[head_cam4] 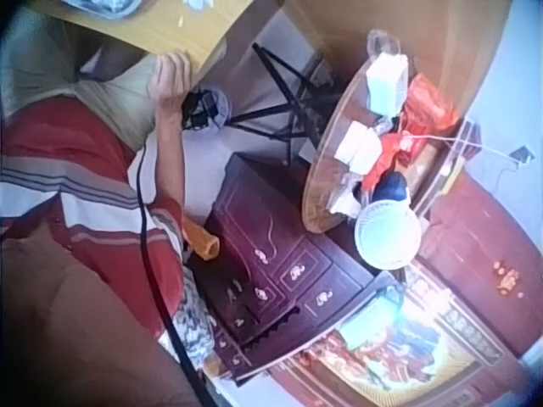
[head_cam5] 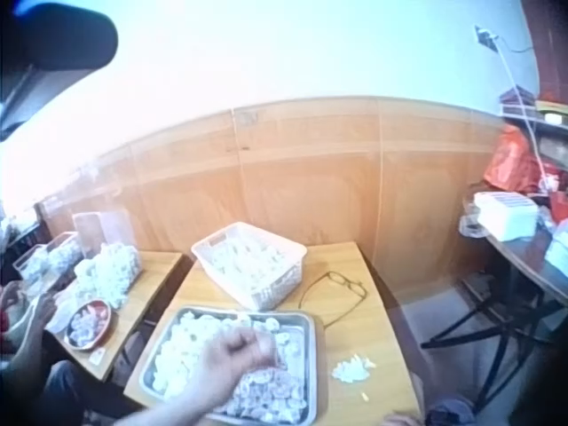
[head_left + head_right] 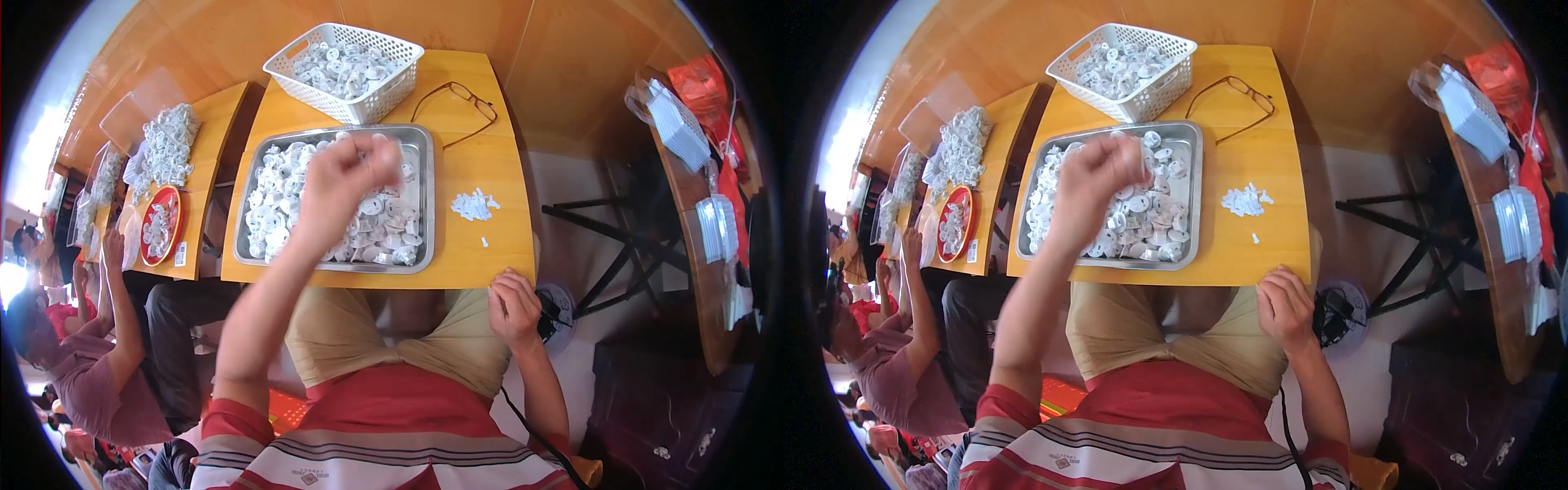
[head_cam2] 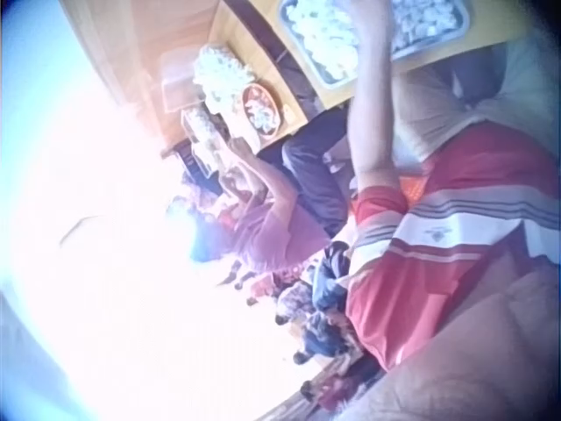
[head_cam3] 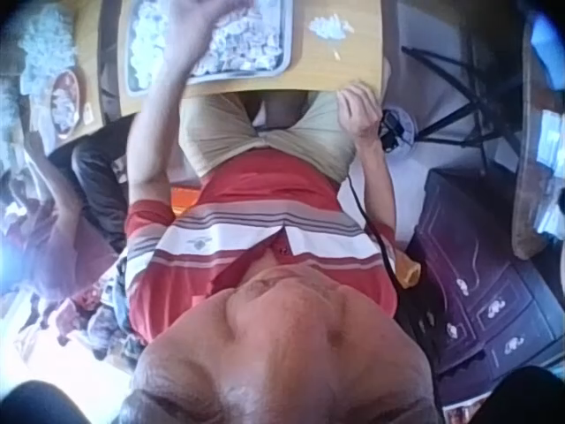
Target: The person assembles plastic socket covers by picking up small plastic parts from the table and inserting them into the plastic covers by hand.
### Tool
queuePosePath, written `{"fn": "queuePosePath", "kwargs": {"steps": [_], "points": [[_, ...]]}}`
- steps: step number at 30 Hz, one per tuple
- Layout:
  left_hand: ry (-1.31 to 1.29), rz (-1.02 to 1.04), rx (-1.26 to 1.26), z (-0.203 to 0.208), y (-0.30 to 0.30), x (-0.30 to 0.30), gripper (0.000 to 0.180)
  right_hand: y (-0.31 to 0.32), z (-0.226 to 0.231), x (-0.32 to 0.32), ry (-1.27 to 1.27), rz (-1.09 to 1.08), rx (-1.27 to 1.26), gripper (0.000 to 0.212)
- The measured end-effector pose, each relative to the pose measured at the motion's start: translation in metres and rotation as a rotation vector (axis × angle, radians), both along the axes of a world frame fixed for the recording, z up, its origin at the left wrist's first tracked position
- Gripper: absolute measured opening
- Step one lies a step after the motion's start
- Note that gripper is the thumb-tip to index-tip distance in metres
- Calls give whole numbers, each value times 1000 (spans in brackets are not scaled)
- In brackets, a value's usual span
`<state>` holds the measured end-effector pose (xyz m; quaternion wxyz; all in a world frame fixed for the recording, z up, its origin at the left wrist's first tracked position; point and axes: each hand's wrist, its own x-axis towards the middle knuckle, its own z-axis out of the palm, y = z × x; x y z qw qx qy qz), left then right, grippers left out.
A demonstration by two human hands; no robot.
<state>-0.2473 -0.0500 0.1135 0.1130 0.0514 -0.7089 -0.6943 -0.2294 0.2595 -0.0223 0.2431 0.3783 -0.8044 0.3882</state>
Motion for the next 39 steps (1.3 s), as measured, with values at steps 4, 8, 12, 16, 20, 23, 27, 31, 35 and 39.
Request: {"fn": "queuePosePath", "kwargs": {"steps": [4, 8, 12, 16, 20, 23, 27, 31, 35, 39], "points": [[240, 256, -484, 26, -75, -98, 50, -9, 10, -3, -43, 29, -74, 13], [203, 331, -703, 5, -97, -123, 53, -10, 15, -6, -125, -52, -82, 15], [58, 92, -719, -25, -73, -86, 35, -8, 13, -6, -217, -58, -103, 15], [120, -65, -1039, -48, -49, -71, 25, -7, 16, -5, -312, -63, -130, 11], [69, -144, -1148, -59, -41, -73, 24, -7, 7, -6, -329, -94, -188, 10], [-41, -166, -1356, -69, -41, -81, 21, -6, 4, -4, -516, -72, -307, 10], [66, -105, -1366, -80, -39, -88, 18, -1, 3, -5, -500, -68, -264, 10], [104, -105, -1367, -78, -36, -83, 16, 0, 1, -5, -500, -47, -265, 10], [123, -121, -1269, -67, -30, -74, 16, -1, 2, -3, -492, -76, -254, 10], [217, -80, -1067, -62, -25, -62, 12, -2, 4, -2, -547, -47, -298, 8]]}}
